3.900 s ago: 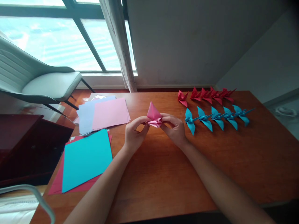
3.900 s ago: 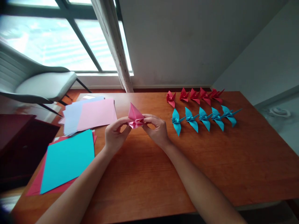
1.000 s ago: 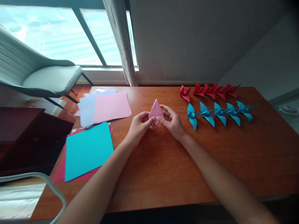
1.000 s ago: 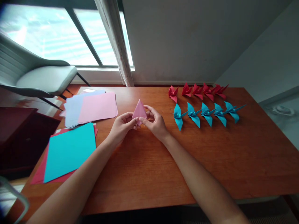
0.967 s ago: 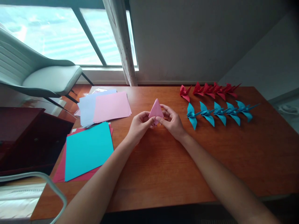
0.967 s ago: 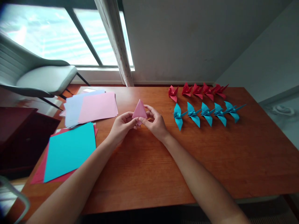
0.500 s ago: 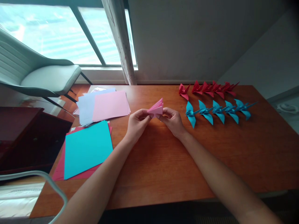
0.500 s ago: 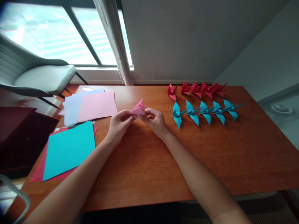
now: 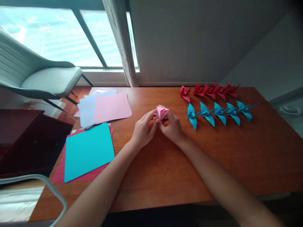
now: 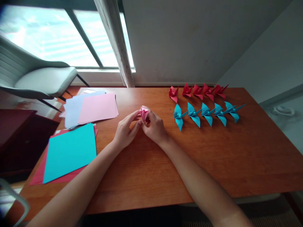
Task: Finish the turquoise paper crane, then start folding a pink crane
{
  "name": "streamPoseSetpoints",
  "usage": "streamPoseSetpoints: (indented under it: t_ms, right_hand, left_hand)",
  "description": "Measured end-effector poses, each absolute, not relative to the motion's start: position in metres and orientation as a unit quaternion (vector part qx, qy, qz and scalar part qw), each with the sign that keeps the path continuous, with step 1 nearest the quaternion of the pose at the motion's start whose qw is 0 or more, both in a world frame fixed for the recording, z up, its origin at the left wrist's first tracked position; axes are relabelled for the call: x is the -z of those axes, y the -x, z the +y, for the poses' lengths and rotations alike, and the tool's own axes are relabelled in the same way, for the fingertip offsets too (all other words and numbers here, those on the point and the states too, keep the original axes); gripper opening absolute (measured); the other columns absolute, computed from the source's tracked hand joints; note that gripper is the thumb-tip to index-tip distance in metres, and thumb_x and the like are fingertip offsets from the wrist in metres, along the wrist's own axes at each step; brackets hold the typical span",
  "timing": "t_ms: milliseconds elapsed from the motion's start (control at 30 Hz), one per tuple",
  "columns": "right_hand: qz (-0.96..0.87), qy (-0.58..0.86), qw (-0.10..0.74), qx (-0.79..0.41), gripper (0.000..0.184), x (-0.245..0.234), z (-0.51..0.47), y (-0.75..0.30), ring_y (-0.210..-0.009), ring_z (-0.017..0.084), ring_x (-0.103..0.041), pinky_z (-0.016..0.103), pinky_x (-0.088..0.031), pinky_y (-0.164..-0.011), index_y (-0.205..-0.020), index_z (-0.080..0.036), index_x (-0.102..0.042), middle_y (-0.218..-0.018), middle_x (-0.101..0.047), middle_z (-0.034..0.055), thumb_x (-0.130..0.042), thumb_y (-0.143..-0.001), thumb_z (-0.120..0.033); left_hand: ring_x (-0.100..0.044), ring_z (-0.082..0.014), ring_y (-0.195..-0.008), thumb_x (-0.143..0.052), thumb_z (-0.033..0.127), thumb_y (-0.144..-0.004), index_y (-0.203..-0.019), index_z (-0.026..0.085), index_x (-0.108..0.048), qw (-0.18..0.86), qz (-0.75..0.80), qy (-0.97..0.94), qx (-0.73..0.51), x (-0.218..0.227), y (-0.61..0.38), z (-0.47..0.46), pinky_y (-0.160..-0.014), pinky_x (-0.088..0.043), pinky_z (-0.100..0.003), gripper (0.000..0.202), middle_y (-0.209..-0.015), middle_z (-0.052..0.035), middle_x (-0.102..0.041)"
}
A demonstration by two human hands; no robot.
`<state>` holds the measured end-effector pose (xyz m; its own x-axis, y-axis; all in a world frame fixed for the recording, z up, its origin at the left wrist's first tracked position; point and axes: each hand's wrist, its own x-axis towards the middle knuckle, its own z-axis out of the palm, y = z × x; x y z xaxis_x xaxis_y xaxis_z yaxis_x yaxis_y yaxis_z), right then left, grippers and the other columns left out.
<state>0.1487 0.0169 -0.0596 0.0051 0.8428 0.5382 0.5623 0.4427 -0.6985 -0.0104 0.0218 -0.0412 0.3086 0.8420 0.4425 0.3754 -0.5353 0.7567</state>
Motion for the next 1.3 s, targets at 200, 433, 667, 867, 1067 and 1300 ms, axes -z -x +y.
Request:
streamPoseSetpoints:
  t_ms: [200, 433, 667, 867, 1067, 1300]
  right_hand:
    - [-0.705, 0.482, 0.489, -0.176, 0.057, 0.060, 0.016, -0.148, -0.079, 0.019, -0.069, 0.032, -0.059, -0.075, -0.140, -0.023, -0.049, -0.103, -0.073, 0.0062, -0.065, -0.086, -0.025]
    - [-0.731, 0.439, 0.491, -0.179, 0.055, 0.052, 0.013, -0.147, -0.081, 0.018, -0.065, 0.032, -0.056, -0.078, -0.144, -0.025, -0.046, -0.097, -0.069, 0.0043, -0.055, -0.090, -0.017]
    - [-0.674, 0.487, 0.515, -0.207, 0.015, 0.039, 0.015, -0.154, -0.077, 0.017, -0.058, 0.031, -0.050, -0.069, -0.094, -0.023, -0.071, -0.084, -0.060, 0.0034, -0.059, -0.093, -0.033]
    - [-0.603, 0.456, 0.518, -0.399, 0.025, 0.048, 0.019, -0.152, -0.076, 0.016, -0.064, 0.029, -0.050, -0.066, -0.091, -0.022, -0.072, -0.084, -0.069, 0.0023, -0.066, -0.089, -0.046]
    - [-0.522, 0.487, 0.567, -0.411, 0.026, 0.047, 0.021, -0.155, -0.063, 0.013, -0.058, 0.027, -0.046, -0.060, -0.080, -0.020, -0.069, -0.070, -0.065, -0.0007, -0.070, -0.084, -0.046]
    - [-0.510, 0.483, 0.578, -0.414, 0.027, 0.047, 0.021, -0.153, -0.060, 0.012, -0.055, 0.026, -0.044, -0.055, -0.085, -0.020, -0.069, -0.071, -0.065, -0.0007, -0.071, -0.083, -0.047]
  left_hand:
    - [-0.069, -0.0228, -0.105, -0.058, 0.026, -0.092, -0.126, 0.017, -0.061, 0.271, 0.384, -0.777, -0.419, 0.036, 0.011, 0.020, -0.095, -0.053, -0.036, 0.035, -0.121, -0.0129, -0.071]
    - [-0.068, -0.0187, -0.085, -0.058, 0.026, -0.091, -0.095, 0.018, -0.068, 0.327, 0.422, -0.711, -0.459, 0.036, 0.011, 0.022, -0.080, -0.051, -0.030, 0.013, -0.092, -0.0054, -0.073]
    - [-0.064, -0.0144, -0.065, -0.067, 0.045, -0.089, -0.083, 0.017, -0.069, 0.477, 0.433, -0.593, -0.483, 0.030, 0.010, 0.026, -0.063, -0.051, -0.025, 0.029, -0.074, -0.0019, -0.070]
    - [-0.068, -0.0157, -0.067, -0.077, 0.052, -0.080, -0.084, 0.015, -0.072, 0.576, 0.422, -0.523, -0.465, 0.029, 0.009, 0.026, -0.061, -0.054, -0.024, 0.037, -0.075, -0.0044, -0.073]
    - [-0.070, -0.0142, -0.074, -0.075, 0.051, -0.081, -0.093, 0.016, -0.071, 0.609, 0.424, -0.474, -0.475, 0.031, 0.011, 0.027, -0.070, -0.058, -0.025, 0.038, -0.084, -0.0045, -0.074]
    - [-0.068, -0.0137, -0.079, -0.088, 0.038, -0.068, -0.092, 0.017, -0.073, 0.605, 0.409, -0.484, -0.482, 0.031, 0.010, 0.029, -0.073, -0.054, -0.024, 0.035, -0.087, -0.0031, -0.075]
